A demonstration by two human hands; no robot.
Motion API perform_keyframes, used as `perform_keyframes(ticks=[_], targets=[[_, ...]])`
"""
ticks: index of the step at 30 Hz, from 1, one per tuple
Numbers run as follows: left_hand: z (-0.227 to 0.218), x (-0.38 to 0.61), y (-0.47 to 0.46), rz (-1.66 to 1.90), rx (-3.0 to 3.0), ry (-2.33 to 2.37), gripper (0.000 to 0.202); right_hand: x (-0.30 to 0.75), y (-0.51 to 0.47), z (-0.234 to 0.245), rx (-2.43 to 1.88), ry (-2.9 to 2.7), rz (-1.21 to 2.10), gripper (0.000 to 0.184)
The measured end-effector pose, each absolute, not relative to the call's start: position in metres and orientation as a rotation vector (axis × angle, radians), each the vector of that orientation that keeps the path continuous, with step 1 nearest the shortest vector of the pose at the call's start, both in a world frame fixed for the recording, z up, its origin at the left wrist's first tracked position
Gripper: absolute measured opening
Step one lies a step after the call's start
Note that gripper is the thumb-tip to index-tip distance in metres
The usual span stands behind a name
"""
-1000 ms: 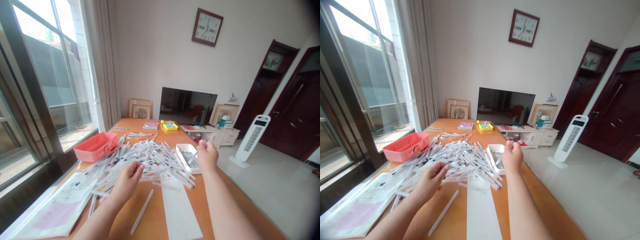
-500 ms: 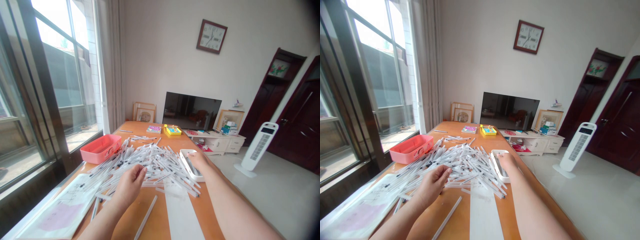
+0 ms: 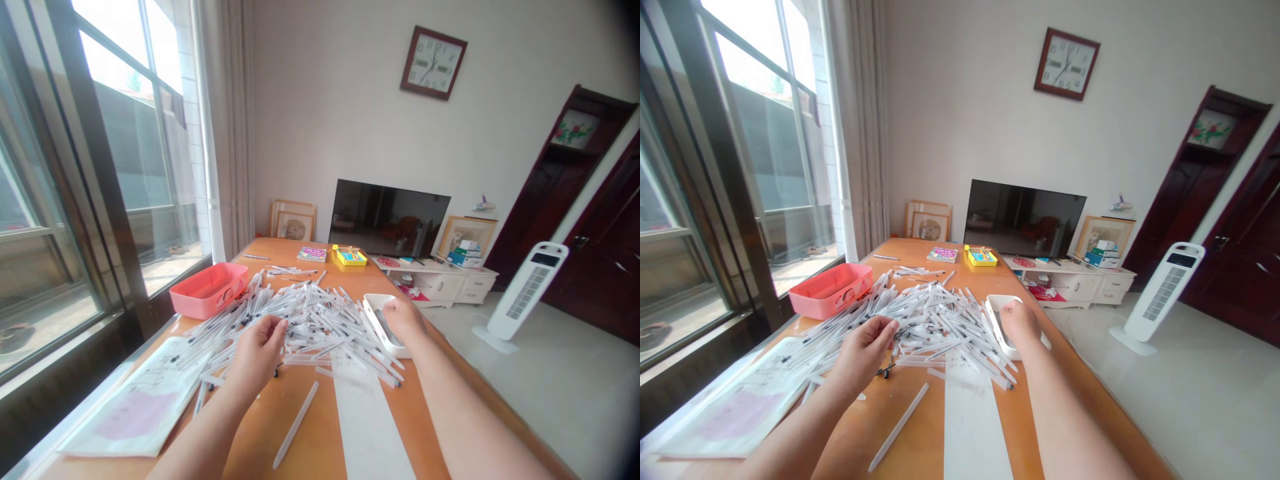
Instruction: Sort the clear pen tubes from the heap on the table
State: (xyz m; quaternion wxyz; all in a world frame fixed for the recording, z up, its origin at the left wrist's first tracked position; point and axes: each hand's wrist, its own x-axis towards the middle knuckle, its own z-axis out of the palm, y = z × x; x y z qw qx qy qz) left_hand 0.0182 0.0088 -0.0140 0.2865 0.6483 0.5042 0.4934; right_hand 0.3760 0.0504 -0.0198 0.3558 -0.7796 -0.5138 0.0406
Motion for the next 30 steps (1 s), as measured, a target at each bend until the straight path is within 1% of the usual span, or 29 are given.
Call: perform_keyframes(ticks=[4, 7, 11, 17, 20, 22, 25, 30], targets=[[-0.015, 0.017, 0.010, 1.379, 1.614, 1.362, 0.036, 0.342, 0.032, -0.003, -1.903, -1.363, 0.143, 0.024], [-0.013, 0.015, 0.010, 1.375, 1.608, 1.393, 0.037, 0.305, 0.004, 0.010, -1.651, -1.439, 0.420, 0.023], [-0.006, 0.011, 0.008, 1.371, 1.570, 1.440, 0.040, 0.260, -0.034, 0.022, -1.519, -1.590, 0.698, 0.019], [-0.001, 0.002, 0.010, 1.376, 1.547, 1.476, 0.042, 0.222, -0.054, 0.006, -1.522, -1.758, 0.838, 0.018], [-0.001, -0.002, 0.011, 1.406, 1.532, 1.482, 0.042, 0.213, -0.059, -0.008, -1.520, -1.912, 0.953, 0.023], [0.001, -0.004, 0.011, 1.443, 1.513, 1.494, 0.042, 0.210, -0.064, -0.015, -1.508, -2.022, 0.975, 0.027], [0.006, -0.009, 0.011, 1.504, 1.446, 1.508, 0.041, 0.210, -0.070, -0.021, -1.479, -2.145, 0.906, 0.030], [0.006, -0.019, 0.015, 1.564, 1.302, 1.493, 0.041, 0.210, -0.071, -0.025, -1.474, -2.240, 0.813, 0.028]])
